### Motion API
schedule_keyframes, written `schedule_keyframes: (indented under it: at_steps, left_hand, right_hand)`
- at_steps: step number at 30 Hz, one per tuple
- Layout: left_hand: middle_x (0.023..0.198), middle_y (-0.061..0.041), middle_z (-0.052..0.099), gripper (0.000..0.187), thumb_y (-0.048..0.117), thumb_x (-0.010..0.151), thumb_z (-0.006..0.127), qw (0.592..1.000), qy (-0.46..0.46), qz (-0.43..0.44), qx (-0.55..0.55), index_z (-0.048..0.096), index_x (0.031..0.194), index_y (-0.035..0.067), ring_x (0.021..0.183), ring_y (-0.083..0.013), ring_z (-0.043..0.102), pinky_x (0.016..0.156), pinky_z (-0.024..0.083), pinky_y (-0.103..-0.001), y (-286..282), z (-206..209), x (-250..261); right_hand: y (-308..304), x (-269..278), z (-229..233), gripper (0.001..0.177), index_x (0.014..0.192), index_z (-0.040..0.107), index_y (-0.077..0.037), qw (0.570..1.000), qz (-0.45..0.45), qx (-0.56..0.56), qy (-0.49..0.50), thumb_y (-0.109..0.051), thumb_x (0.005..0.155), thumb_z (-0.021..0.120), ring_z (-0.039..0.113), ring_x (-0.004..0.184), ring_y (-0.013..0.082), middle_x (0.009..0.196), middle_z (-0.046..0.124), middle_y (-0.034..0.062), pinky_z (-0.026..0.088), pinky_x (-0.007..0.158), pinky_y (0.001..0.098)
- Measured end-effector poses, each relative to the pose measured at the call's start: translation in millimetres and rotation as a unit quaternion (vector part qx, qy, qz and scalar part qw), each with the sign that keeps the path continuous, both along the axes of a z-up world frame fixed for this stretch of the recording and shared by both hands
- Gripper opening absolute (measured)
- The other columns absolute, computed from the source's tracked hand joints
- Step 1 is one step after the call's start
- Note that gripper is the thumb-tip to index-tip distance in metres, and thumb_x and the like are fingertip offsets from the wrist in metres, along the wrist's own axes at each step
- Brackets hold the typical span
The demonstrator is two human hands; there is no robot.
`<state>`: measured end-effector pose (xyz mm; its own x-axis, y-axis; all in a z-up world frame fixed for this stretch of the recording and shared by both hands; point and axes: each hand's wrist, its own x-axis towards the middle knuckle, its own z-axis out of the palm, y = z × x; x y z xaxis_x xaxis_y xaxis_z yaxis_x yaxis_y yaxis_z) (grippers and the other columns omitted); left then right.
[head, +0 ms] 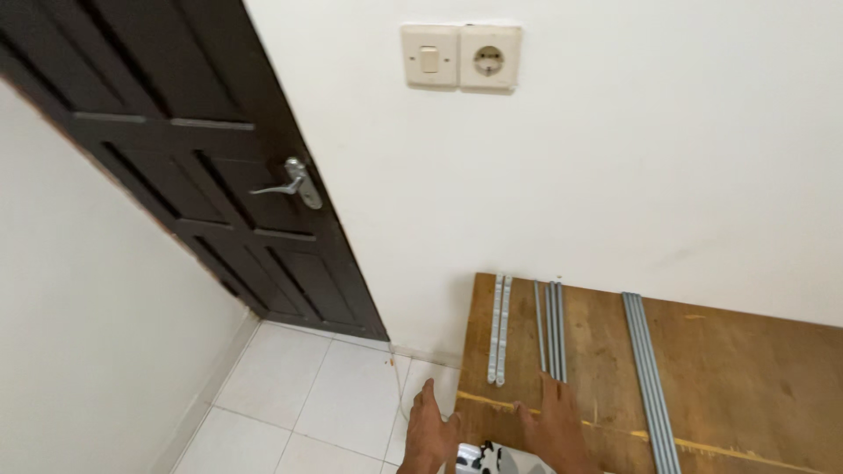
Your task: The person assembles a small fabric storage unit by inserting metal poles into the frame and attaching fabric pockets. They handle multiple poles and fabric sections, aligning and securing them to form the structure.
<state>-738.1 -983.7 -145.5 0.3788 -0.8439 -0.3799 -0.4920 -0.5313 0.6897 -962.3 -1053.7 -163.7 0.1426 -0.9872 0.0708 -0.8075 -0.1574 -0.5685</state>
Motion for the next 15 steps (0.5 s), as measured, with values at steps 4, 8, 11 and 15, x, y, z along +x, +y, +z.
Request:
schedule_keyframes:
  at_steps: [4,8,11,15]
  left_hand:
    - [0.152,-0.019,0.043,0.081,0.024,0.089,0.073,0.999,-0.016,0.040,-0.016,0.028,0.154,0.007,0.143,-0.0356,0.041,0.119,0.035,-0.042,63,22,44]
    - [0.152,-0.019,0.045,0.074,0.023,0.090,0.070,0.997,-0.009,0.079,-0.020,0.034,0.152,0.007,0.141,-0.0357,0.043,0.117,0.038,-0.041,147,41,98]
    - [0.152,-0.022,0.043,0.070,0.022,0.092,0.070,0.994,-0.045,0.091,-0.042,0.036,0.151,0.003,0.141,-0.0376,0.042,0.117,0.038,-0.043,218,57,149]
    - [0.155,-0.025,0.038,0.070,0.020,0.093,0.070,0.986,-0.086,0.136,-0.040,0.036,0.151,0.001,0.143,-0.0389,0.038,0.116,0.036,-0.046,329,77,218]
  right_hand:
    - [33,72,29,0.073,0.141,0.044,-0.006,0.997,0.075,-0.025,-0.023,-0.033,0.081,0.075,0.056,0.115,0.0464,0.128,0.055,0.0248,0.049,0.096,0.0529]
    - [86,159,42,0.067,0.138,0.045,-0.006,0.984,0.164,-0.054,-0.040,-0.032,0.083,0.074,0.055,0.115,0.0484,0.131,0.054,0.0262,0.048,0.093,0.0546]
    - [146,228,46,0.068,0.137,0.047,-0.008,0.968,0.222,-0.109,-0.036,-0.034,0.080,0.074,0.058,0.115,0.0436,0.125,0.057,0.0233,0.049,0.097,0.0520]
    - [234,324,53,0.069,0.143,0.047,-0.010,0.946,0.322,-0.027,0.007,-0.033,0.084,0.073,0.055,0.121,0.0424,0.134,0.054,0.0221,0.049,0.100,0.0498]
